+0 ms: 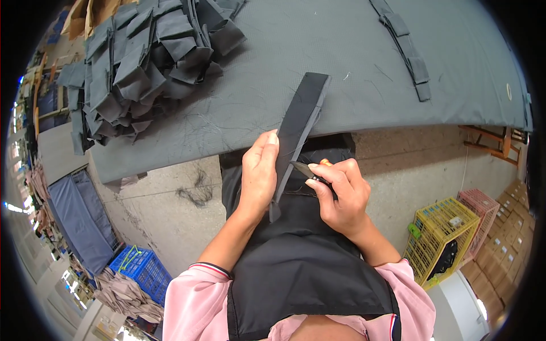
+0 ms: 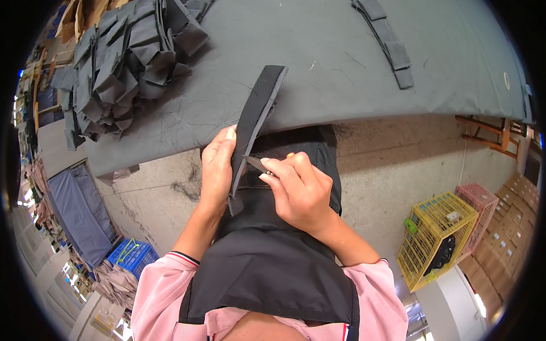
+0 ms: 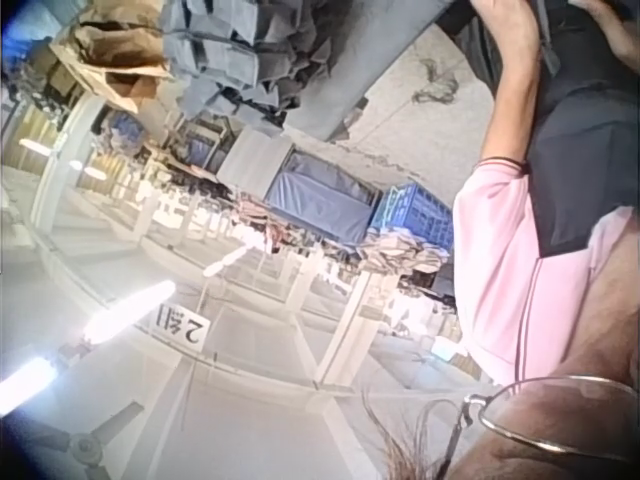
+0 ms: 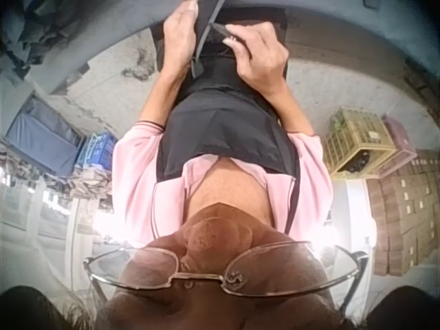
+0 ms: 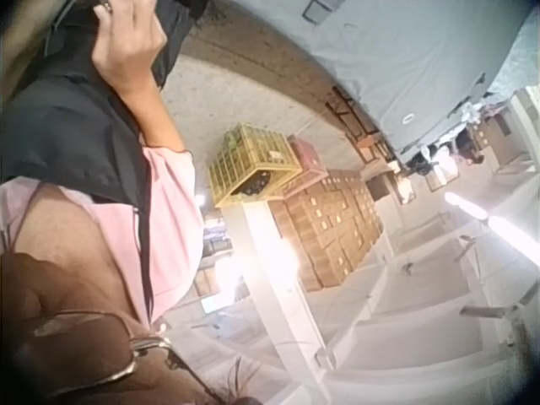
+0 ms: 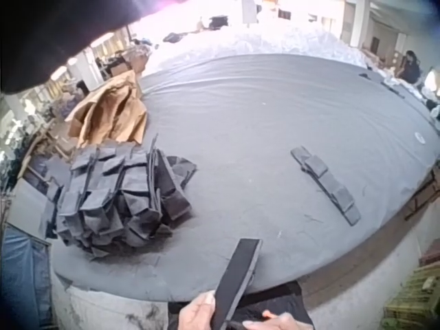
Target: Trimming and preparing small black fabric pieces using thread snips on a large work table.
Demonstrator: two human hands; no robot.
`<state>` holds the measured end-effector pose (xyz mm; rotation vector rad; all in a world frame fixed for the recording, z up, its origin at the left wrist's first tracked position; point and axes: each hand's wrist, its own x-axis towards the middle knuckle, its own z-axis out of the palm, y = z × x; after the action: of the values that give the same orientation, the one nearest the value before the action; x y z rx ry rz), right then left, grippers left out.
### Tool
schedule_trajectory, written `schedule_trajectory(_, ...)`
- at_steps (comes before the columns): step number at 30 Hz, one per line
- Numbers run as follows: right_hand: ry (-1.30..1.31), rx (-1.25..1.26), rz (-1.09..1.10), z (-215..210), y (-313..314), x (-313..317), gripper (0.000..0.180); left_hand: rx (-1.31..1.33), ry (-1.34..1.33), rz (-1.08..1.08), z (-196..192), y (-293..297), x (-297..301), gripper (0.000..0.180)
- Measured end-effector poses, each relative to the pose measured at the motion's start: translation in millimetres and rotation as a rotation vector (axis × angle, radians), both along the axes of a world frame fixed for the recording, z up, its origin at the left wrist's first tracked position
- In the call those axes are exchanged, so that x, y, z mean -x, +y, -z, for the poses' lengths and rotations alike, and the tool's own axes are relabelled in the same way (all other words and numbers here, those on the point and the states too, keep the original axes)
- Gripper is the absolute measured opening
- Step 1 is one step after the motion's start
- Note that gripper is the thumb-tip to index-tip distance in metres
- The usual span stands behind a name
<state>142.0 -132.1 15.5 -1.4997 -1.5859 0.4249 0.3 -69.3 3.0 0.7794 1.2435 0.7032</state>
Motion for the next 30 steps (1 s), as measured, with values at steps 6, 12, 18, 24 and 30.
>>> schedule_trajectory(6,0.095,0.069,0.037,-11.2,-1.6,-3.5,0.027,0.076,-0.297,0.040,10.7,7.9,13.4,0.037)
schedule_trajectory(12,0.356,0.199,-0.012,0.5,4.1,2.5,0.024,0.725,-0.937,0.012,16.1,0.8,8.2,0.042)
schedule_trajectory(18,0.269,0.080,-0.082,3.5,10.2,7.0,0.023,0.903,-1.108,-0.099,9.3,0.5,2.1,0.043)
schedule_trajectory(24,0.423,0.140,-0.070,6.5,7.9,7.5,0.028,0.714,-0.857,-0.002,8.4,-2.4,1.1,0.046)
schedule_trajectory(30,0.853,0.447,-0.004,-0.6,19.6,15.0,0.032,0.044,-0.261,-0.064,2.6,-18.9,-6.8,0.018)
